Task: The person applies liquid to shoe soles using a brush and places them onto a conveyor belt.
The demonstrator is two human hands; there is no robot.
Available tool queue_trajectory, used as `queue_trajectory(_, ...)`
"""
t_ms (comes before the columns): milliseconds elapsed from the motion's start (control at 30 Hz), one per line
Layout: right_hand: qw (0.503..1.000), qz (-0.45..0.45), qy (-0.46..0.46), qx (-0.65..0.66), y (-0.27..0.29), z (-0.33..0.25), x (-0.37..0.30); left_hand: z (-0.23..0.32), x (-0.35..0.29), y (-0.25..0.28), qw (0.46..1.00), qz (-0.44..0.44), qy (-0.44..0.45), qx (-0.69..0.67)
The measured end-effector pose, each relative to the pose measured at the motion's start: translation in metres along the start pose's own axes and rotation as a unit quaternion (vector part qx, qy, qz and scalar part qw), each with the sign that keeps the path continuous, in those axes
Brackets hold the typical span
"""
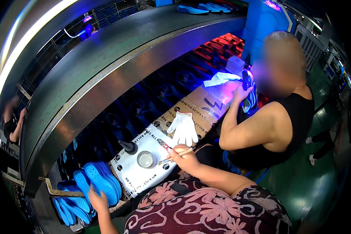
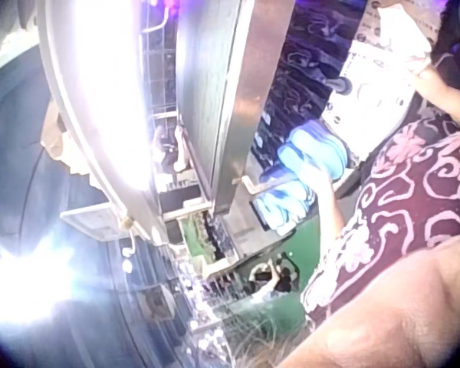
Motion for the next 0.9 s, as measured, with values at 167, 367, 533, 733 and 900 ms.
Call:
queue_trajectory(167,1.000,-0.028,-0.006,0.009,-0.020,-0.005,-0.004,-0.040,-0.015,-0.036,0.982,-0.096,0.093,0.130)
queue_trajectory(367,0.987,-0.059,-0.144,0.029,-0.030,0.019,-0.021,-0.038,-0.004,-0.022,0.964,-0.161,0.114,0.181)
queue_trajectory(533,0.988,-0.016,-0.150,0.019,-0.029,0.015,-0.018,-0.058,-0.020,-0.020,0.897,-0.142,0.348,-0.231)
queue_trajectory(733,0.989,-0.049,-0.137,0.035,-0.041,0.004,-0.009,0.004,-0.040,-0.015,0.500,-0.227,0.563,-0.617)
queue_trajectory(900,0.987,-0.054,-0.140,0.061,-0.055,-0.017,-0.004,0.081,-0.025,-0.002,0.646,-0.248,0.413,-0.592)
Point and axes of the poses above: each hand's wrist, its own x-axis towards the middle knuckle, its own y-axis out of the back of the hand, z = x × y, the point moved 6 cm from there along x, towards the middle knuckle, and after that the axes turned 13 degrees about z, right-handed, at the moved point
